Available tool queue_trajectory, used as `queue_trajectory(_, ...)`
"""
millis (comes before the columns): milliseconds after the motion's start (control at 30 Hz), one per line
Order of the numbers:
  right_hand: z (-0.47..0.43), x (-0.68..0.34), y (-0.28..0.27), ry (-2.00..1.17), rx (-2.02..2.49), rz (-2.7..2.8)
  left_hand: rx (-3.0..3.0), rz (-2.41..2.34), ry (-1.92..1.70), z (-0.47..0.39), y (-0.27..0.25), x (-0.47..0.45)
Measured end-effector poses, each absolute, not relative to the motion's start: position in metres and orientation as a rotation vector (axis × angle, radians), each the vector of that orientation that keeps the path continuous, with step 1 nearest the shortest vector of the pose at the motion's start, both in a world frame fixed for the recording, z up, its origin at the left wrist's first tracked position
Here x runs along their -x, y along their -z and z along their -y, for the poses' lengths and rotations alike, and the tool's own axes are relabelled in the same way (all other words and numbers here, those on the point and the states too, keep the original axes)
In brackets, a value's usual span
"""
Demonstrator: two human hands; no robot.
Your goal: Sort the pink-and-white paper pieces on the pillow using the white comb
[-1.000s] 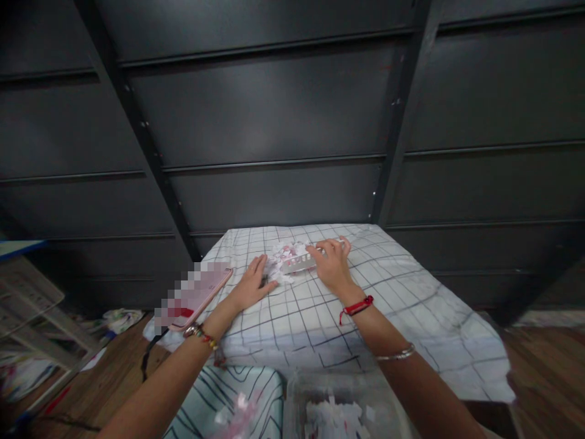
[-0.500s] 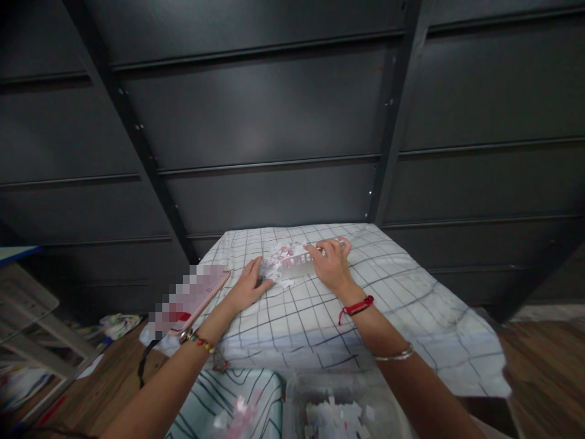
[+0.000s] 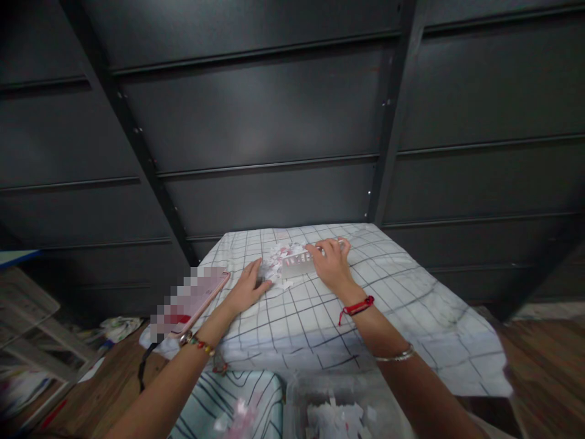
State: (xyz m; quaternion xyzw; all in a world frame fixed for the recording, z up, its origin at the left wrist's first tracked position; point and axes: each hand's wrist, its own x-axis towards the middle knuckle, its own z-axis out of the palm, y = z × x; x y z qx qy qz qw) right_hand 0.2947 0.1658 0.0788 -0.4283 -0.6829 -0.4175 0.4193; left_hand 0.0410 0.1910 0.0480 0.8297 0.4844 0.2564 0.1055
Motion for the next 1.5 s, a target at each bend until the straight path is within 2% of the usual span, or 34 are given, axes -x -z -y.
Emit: queue_trajectory(1500,-0.167,-0.283,-0.075,0.971,0.89,1.832,-2.504,-1.493,-0.863,-0.201,-0.039,-0.039)
